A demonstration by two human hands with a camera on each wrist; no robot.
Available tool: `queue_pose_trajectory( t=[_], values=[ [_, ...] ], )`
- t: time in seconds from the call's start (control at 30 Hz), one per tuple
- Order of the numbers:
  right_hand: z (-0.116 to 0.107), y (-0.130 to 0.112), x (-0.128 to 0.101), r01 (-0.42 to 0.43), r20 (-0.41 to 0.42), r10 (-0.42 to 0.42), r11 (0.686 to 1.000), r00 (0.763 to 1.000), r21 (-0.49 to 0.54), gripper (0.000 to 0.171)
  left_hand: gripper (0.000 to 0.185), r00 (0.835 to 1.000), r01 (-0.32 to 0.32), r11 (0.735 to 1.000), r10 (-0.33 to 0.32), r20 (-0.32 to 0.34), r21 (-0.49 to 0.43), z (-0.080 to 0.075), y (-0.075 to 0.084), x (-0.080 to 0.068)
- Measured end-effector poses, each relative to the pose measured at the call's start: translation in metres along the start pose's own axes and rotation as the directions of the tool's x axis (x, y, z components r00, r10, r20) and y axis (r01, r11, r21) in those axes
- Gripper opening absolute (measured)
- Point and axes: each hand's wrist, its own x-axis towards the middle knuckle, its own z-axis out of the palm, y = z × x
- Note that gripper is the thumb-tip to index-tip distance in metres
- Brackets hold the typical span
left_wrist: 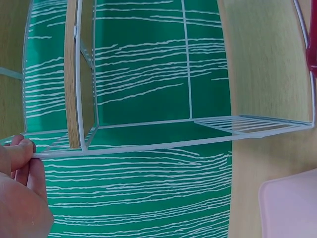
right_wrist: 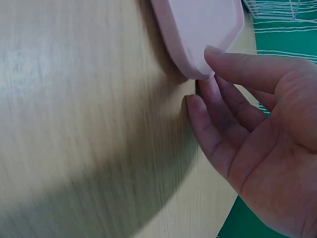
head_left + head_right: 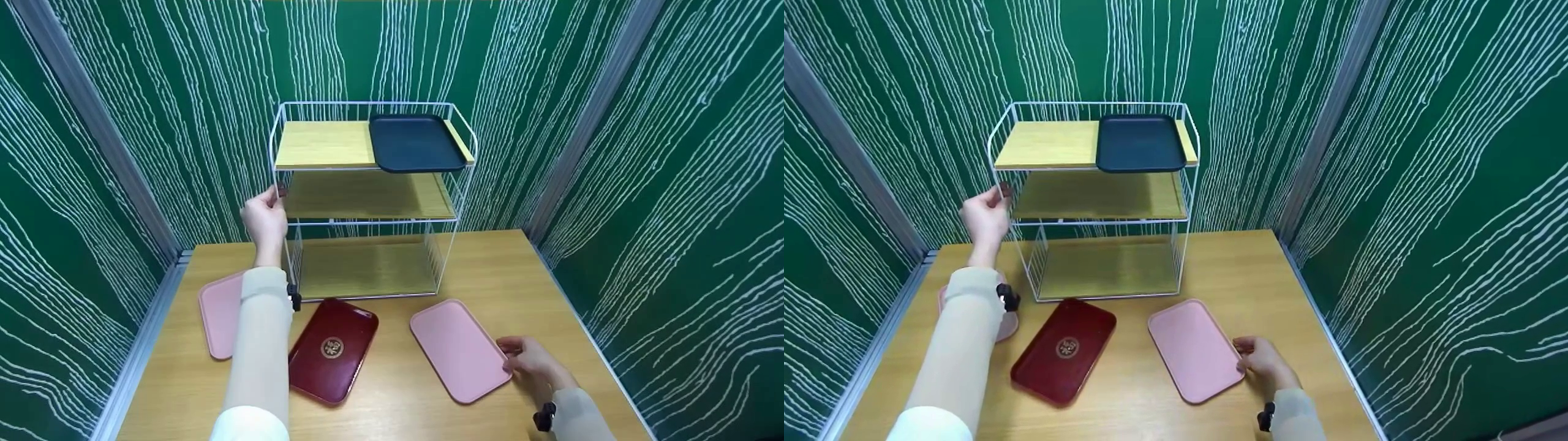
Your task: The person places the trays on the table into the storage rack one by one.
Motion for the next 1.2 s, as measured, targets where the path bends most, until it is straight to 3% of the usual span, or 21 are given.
queue_pose_trajectory(
  t=[0.3,0.47,0.63,0.77,1.0,1.1,1.2],
  values=[
    [0.002,0.005,0.004,-0.007,0.024,0.007,1.0,1.0,-0.013,0.064,0.033,0.999,0.026,1.0,-0.026,0.029,-0.009,-0.001,-0.001,0.0],
    [0.0,0.009,0.007,-0.039,0.069,0.037,0.999,0.997,0.03,0.064,0.033,1.0,0.02,1.0,-0.02,0.021,0.007,-0.001,-0.002,0.001],
    [0.0,0.008,0.004,-0.125,0.07,0.119,0.988,0.99,0.086,0.065,0.032,1.0,0.006,1.0,-0.006,0.021,0.0,-0.001,-0.003,0.002],
    [0.006,0.006,0.003,-0.181,0.026,0.179,0.975,0.983,0.126,0.064,0.032,1.0,0.005,1.0,-0.005,0.024,-0.005,-0.002,-0.004,0.002],
    [0.008,0.006,0.007,-0.065,-0.018,0.065,0.998,0.998,0.01,0.055,0.031,1.0,-0.015,1.0,0.015,0.007,0.002,-0.002,-0.004,0.002],
    [0.008,0.005,0.007,-0.084,-0.019,0.085,0.996,0.996,0.041,0.056,0.03,1.0,-0.028,1.0,0.028,0.005,-0.006,-0.001,-0.004,0.001],
    [0.009,0.004,0.005,-0.153,-0.011,0.156,0.981,0.988,0.119,0.059,0.03,1.0,-0.018,1.0,0.019,0.016,-0.014,-0.001,-0.004,-0.001]
  ],
)
